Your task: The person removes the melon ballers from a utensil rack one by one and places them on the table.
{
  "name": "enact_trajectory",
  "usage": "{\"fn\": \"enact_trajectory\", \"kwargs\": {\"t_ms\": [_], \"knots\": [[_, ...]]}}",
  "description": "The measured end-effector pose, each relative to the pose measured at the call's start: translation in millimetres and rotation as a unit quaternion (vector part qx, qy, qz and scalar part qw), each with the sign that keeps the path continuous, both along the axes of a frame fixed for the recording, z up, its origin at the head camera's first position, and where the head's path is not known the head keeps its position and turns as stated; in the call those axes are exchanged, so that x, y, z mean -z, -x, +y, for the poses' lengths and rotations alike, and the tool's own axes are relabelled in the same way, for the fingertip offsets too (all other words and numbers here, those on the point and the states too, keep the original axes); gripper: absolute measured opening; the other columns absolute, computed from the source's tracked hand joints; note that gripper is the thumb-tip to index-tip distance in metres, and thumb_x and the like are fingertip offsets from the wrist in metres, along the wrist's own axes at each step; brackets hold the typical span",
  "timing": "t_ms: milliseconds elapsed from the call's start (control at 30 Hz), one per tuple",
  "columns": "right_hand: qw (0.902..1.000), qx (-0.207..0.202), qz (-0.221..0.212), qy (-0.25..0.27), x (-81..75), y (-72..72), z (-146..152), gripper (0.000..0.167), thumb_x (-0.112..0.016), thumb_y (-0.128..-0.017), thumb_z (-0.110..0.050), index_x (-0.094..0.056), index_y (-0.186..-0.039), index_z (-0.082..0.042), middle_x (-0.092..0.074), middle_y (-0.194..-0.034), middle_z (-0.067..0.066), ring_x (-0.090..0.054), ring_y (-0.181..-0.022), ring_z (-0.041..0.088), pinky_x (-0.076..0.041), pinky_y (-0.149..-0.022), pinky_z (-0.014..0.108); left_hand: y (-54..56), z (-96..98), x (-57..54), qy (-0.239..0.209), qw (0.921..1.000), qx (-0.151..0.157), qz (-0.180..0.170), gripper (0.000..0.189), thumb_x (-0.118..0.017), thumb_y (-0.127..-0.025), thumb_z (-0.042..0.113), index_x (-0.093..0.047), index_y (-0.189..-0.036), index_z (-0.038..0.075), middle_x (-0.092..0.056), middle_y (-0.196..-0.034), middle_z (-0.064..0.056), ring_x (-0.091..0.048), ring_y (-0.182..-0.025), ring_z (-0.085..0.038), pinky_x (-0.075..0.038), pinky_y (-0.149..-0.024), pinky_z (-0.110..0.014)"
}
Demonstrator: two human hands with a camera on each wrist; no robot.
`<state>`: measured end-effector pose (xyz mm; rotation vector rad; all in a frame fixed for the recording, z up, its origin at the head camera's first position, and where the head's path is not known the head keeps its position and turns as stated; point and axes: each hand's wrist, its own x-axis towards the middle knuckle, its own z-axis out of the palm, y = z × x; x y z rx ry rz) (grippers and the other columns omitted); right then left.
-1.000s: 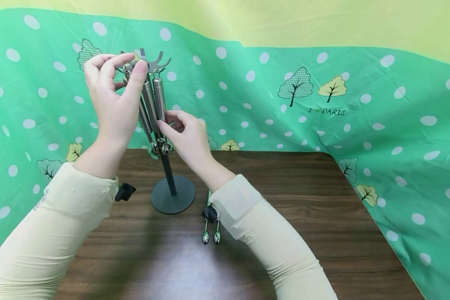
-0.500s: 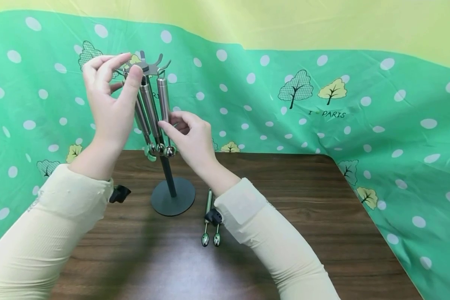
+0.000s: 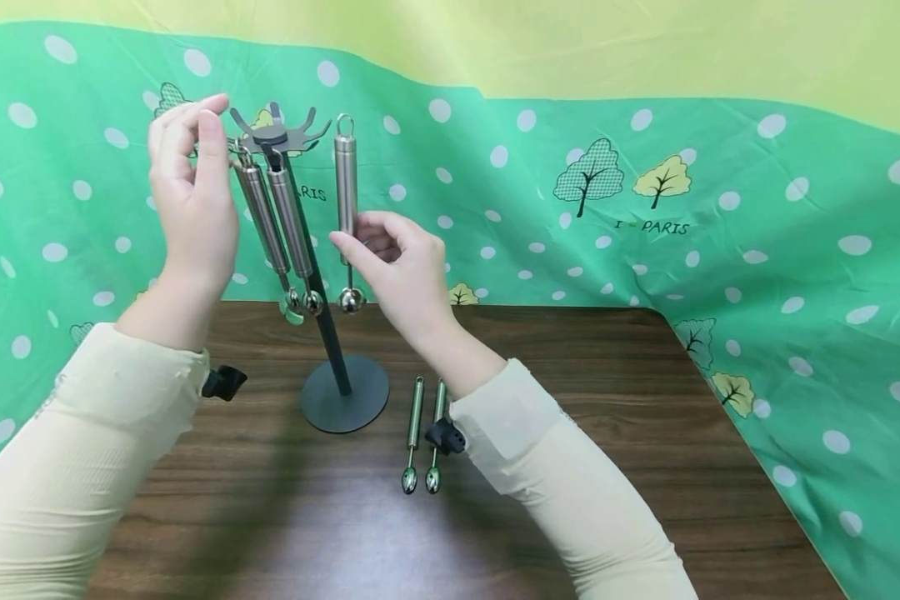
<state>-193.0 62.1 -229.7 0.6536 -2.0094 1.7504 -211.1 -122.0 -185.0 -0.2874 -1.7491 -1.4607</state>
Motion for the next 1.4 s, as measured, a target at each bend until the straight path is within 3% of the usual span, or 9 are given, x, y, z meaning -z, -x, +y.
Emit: {"fn": "enact_trajectory", "kwargs": {"t_ms": [100,233,367,500,633,833,1133,1233,1400], "knots": [[1.0,0.003,0.007,-0.001,-0.2,-3.9,7,0.021,-0.074,-0.088,-0.012,-0.071,-0.103,0.001,-0.069,-0.087,0.008,-0.063,-0.077,0.015,-0.053,-0.074,0.024,3.2,-3.0,1.4,-0.008,0.9998,0.018,0.008,0.037,-0.043,-0.104,0.024,-0.057,-0.134,0.006,-0.046,-0.135,-0.001,-0.043,-0.12,-0.004,-0.037,-0.094,-0.019],[1.0,0.009,0.002,-0.002,1.1,-9.7,17,0.02,-0.074,-0.087,-0.012,-0.071,-0.102,0.001,-0.068,-0.084,0.002,-0.063,-0.076,0.014,-0.052,-0.072,0.023,5.5,-7.5,0.9,-0.027,0.9971,0.068,-0.022,0.039,-0.04,-0.105,0.025,-0.053,-0.137,0.008,-0.045,-0.143,-0.001,-0.043,-0.122,-0.005,-0.035,-0.099,-0.017],[0.9997,0.015,-0.017,-0.004,3.4,-15.2,28,0.021,-0.075,-0.087,-0.013,-0.071,-0.102,0.0,-0.067,-0.082,-0.005,-0.062,-0.074,0.013,-0.051,-0.07,0.022,6.6,-9.9,1.0,-0.066,0.9857,0.146,-0.052,0.038,-0.039,-0.105,0.025,-0.05,-0.14,0.012,-0.044,-0.148,0.003,-0.042,-0.127,-0.008,-0.036,-0.099,-0.021],[0.9991,0.025,-0.035,-0.007,8.5,-20.9,38,0.02,-0.076,-0.086,-0.013,-0.071,-0.102,-0.001,-0.066,-0.08,-0.007,-0.061,-0.071,0.011,-0.051,-0.067,0.021,8.4,-10.3,4.4,-0.077,0.9789,0.187,-0.032,0.038,-0.04,-0.105,0.025,-0.049,-0.139,0.011,-0.044,-0.149,0.002,-0.04,-0.133,-0.01,-0.036,-0.101,-0.025],[0.998,0.029,-0.056,-0.006,19.7,-26.2,49,0.02,-0.076,-0.085,-0.011,-0.071,-0.101,0.0,-0.065,-0.077,-0.008,-0.061,-0.067,0.015,-0.054,-0.066,0.024,10.0,-9.8,6.5,-0.073,0.9774,0.199,-0.004,0.037,-0.041,-0.104,0.025,-0.051,-0.137,0.01,-0.045,-0.147,0.0,-0.04,-0.132,-0.014,-0.036,-0.099,-0.029],[0.9944,0.038,-0.098,-0.013,42.0,-31.8,62,0.02,-0.076,-0.086,-0.012,-0.071,-0.101,0.0,-0.065,-0.075,-0.009,-0.061,-0.064,0.014,-0.053,-0.063,0.025,10.0,-9.2,9.6,-0.076,0.9771,0.198,0.0,0.035,-0.041,-0.104,0.023,-0.052,-0.134,0.008,-0.047,-0.147,-0.001,-0.039,-0.135,-0.018,-0.034,-0.105,-0.026],[0.9907,0.059,-0.122,-0.015,55.8,-38.3,74,0.021,-0.076,-0.085,-0.01,-0.071,-0.102,0.001,-0.065,-0.073,-0.012,-0.06,-0.062,0.01,-0.053,-0.062,0.023,11.0,-7.1,7.3,-0.087,0.9731,0.212,0.019,0.029,-0.039,-0.104,0.017,-0.055,-0.128,0.014,-0.054,-0.129,0.002,-0.044,-0.117,-0.012,-0.034,-0.099,-0.023],[0.9889,0.066,-0.132,-0.022,60.6,-40.1,78,0.021,-0.077,-0.085,-0.011,-0.071,-0.101,0.001,-0.065,-0.073,-0.011,-0.061,-0.063,0.013,-0.053,-0.062,0.023,11.9,-6.3,8.3,-0.073,0.9765,0.2,0.031,0.029,-0.038,-0.105,0.016,-0.055,-0.128,0.013,-0.052,-0.109,0.004,-0.042,-0.106,-0.01,-0.033,-0.094,-0.021],[0.9838,0.076,-0.159,-0.034,71.9,-41.4,84,0.021,-0.077,-0.085,-0.011,-0.071,-0.1,0.003,-0.065,-0.071,-0.011,-0.062,-0.063,0.015,-0.052,-0.061,0.023,15.3,-6.3,12.9,-0.034,0.9824,0.171,0.067,0.029,-0.035,-0.105,0.016,-0.053,-0.129,0.011,-0.052,-0.123,0.004,-0.04,-0.113,-0.011,-0.029,-0.099,-0.021]]}}
